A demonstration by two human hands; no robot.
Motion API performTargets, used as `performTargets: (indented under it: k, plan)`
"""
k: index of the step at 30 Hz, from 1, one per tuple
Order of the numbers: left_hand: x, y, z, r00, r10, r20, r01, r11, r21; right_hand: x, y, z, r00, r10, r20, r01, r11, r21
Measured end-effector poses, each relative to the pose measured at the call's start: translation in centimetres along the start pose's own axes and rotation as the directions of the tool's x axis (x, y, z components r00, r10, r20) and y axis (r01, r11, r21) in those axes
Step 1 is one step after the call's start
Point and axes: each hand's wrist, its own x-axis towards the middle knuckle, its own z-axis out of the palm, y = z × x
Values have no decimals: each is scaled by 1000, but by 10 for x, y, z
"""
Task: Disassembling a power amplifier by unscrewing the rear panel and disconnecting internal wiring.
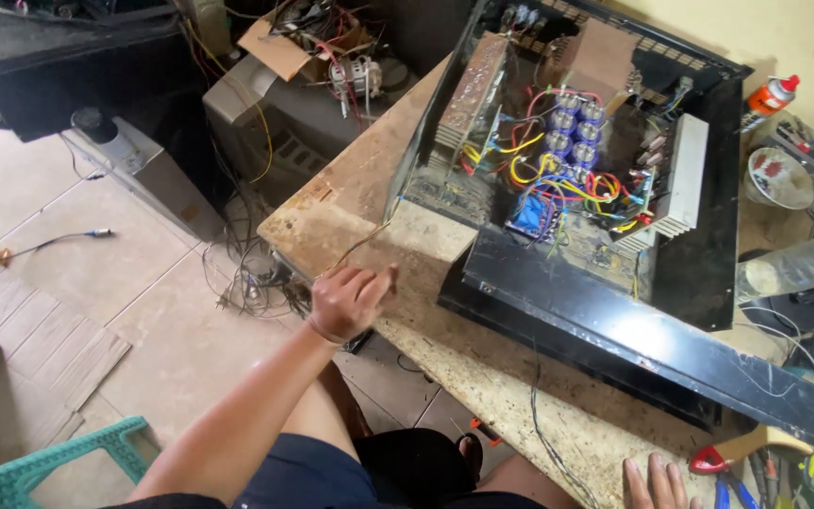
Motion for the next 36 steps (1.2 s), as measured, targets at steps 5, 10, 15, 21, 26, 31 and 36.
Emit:
performTargets:
  k: [5, 10, 15, 21, 26, 31, 36]
  plan:
    - [3, 61, -68, 949, -314, 39, 315, 928, -200, -9, 29, 25, 981, -147, -129, 150, 988, 17]
    - [-29, 47, -89, 260, -937, 232, 954, 212, -212, -10, 48, 30, 952, -286, -112, 290, 957, 22]
    - [13, 9, -107, -69, -943, 324, 968, -142, -206, -7, 41, 21, 964, -263, -48, 263, 965, -9]
    - [6, -4, -91, -185, -924, 335, 886, -304, -349, 12, -4, -22, 991, -131, 21, 130, 991, 27]
    - [2, -4, -89, -113, -964, 239, 818, -227, -529, 34, -37, -66, 966, 3, 257, -12, 999, 33]
    - [25, -1, -103, -47, -956, 288, 825, -200, -528, 4, 24, -7, 921, 49, 387, 30, 980, -197]
    - [26, -3, -96, 32, -936, 352, 657, -245, -713, 0, 44, 3, 843, 93, 529, 47, 968, -246]
